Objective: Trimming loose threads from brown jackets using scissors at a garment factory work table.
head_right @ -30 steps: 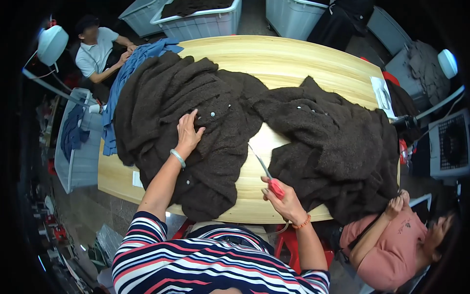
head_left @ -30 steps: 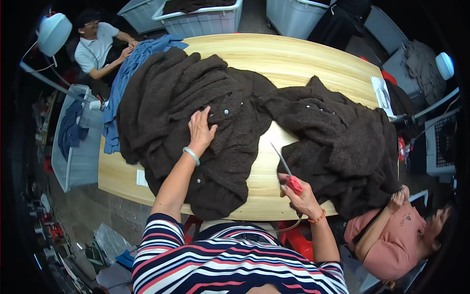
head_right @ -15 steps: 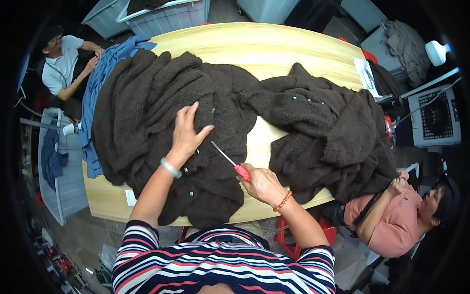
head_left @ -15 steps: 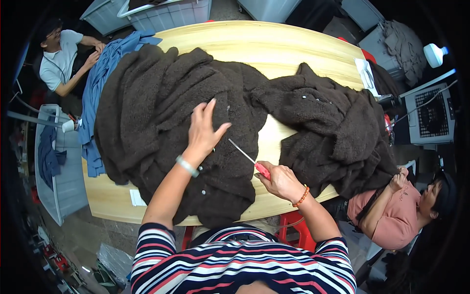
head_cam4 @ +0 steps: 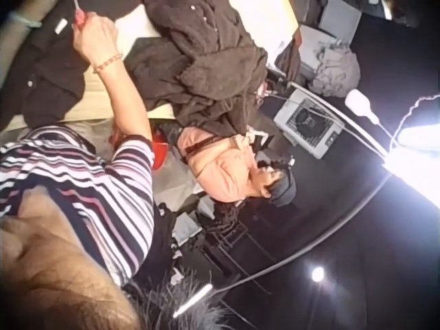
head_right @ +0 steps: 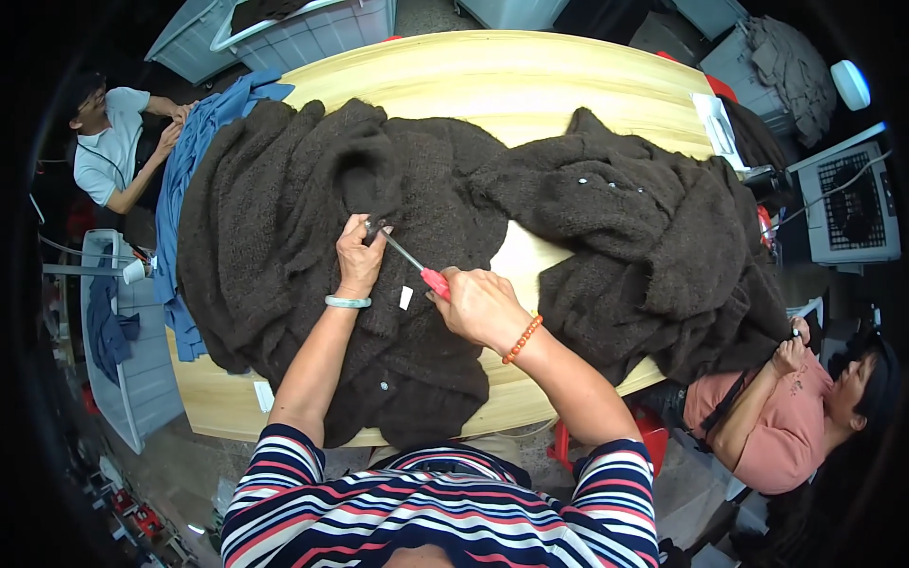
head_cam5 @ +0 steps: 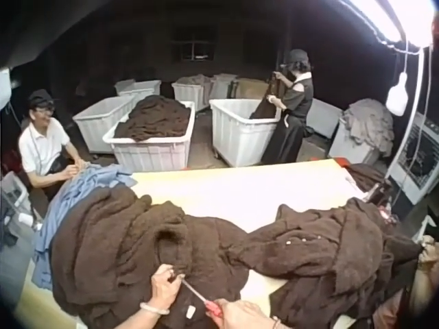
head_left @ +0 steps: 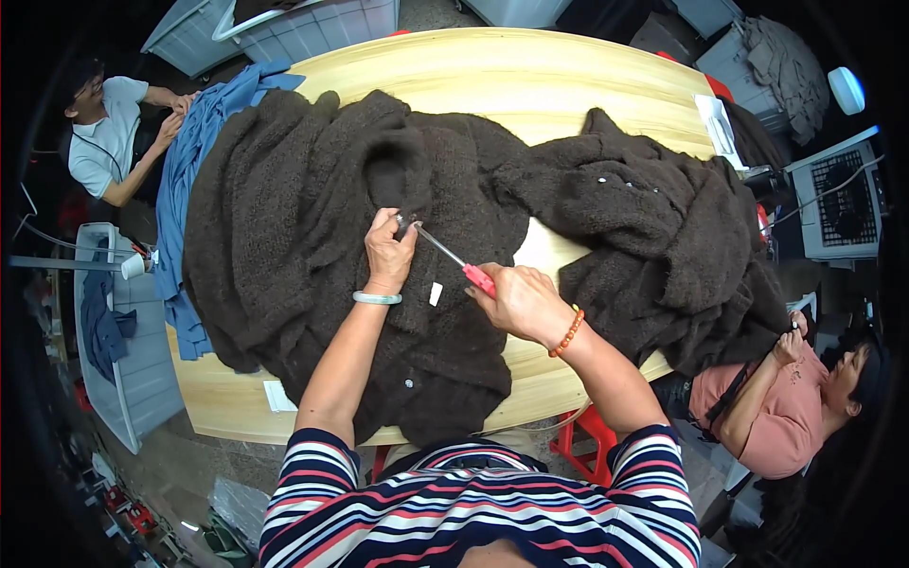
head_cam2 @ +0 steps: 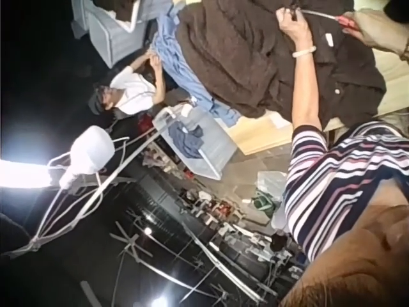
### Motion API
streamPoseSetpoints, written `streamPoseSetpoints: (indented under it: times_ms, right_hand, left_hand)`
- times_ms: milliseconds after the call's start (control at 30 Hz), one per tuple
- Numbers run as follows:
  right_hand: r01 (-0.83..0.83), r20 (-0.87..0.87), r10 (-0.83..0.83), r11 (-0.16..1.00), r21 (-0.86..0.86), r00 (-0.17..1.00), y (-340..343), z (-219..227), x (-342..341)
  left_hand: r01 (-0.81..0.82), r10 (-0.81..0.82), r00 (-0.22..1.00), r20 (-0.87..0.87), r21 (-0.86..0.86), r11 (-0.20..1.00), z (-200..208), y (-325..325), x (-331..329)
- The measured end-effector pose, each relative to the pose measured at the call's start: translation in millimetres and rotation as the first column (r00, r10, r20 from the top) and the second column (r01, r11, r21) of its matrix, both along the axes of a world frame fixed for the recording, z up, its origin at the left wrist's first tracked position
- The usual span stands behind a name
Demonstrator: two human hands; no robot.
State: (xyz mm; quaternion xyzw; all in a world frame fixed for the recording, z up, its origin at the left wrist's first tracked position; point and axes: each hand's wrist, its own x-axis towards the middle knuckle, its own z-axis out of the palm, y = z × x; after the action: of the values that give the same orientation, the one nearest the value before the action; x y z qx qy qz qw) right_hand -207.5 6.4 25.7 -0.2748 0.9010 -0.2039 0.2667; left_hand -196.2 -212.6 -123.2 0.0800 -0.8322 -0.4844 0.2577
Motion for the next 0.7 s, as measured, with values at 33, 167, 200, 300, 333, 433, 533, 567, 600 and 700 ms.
streamPoseSetpoints:
  times_ms: [33, 167, 200, 300, 333, 433, 533, 567, 600, 700]
  right_hand:
    - [-0.005, 0.005, 0.005, 1.0, -0.003, 1.0, -0.8, 0.2, -0.1]
    - [-0.02, -0.043, 0.021, 1.0, 0.011, 0.999, 10.2, 0.4, -0.2]
    - [-0.049, -0.029, 0.05, 0.998, 0.033, 0.998, 13.7, -1.8, 1.0]
    - [-0.058, -0.015, 0.059, 0.998, 0.031, 0.998, 17.7, -1.8, 0.0]
    - [-0.039, -0.024, 0.04, 0.999, 0.037, 0.999, 14.8, -2.7, -2.2]
    - [-0.044, -0.006, 0.044, 0.998, 0.052, 0.999, 14.7, -8.1, -0.7]
    - [-0.014, -0.015, 0.015, 0.999, 0.041, 1.0, 18.1, -15.1, -3.9]
    - [-0.015, -0.012, 0.015, 0.999, 0.039, 1.0, 17.3, -14.1, -1.8]
    - [-0.082, 0.046, 0.08, 0.996, 0.027, 0.996, 14.7, -11.7, 1.2]
    - [-0.144, 0.093, 0.147, 0.989, -0.031, 0.985, 17.4, -9.9, 5.2]
  left_hand:
    - [-0.043, 0.04, 0.999, -0.031, -0.103, 0.994, -1.2, 1.6, 1.8]
    - [-0.076, 0.054, 0.992, -0.117, -0.197, 0.977, 0.0, 11.6, 2.5]
    - [-0.067, 0.057, 0.996, -0.073, -0.145, 0.987, -4.6, 11.6, 3.7]
    - [-0.053, 0.051, 0.998, -0.022, -0.11, 0.993, -5.8, 11.0, 6.0]
    - [-0.066, 0.058, 0.996, -0.067, -0.13, 0.989, -5.0, 9.5, 4.3]
    - [-0.045, 0.033, 0.996, -0.08, -0.158, 0.986, -8.5, 9.5, 4.2]
    - [-0.06, 0.059, 0.998, -0.023, -0.052, 0.997, -11.2, 11.8, 5.1]
    - [-0.061, 0.06, 0.998, -0.02, -0.054, 0.997, -11.1, 12.0, 6.0]
    - [-0.057, 0.057, 0.998, 0.0, -0.059, 0.997, -10.6, 11.0, 7.1]
    - [0.008, -0.001, 0.998, 0.065, -0.112, 0.994, -8.8, -2.3, 19.3]
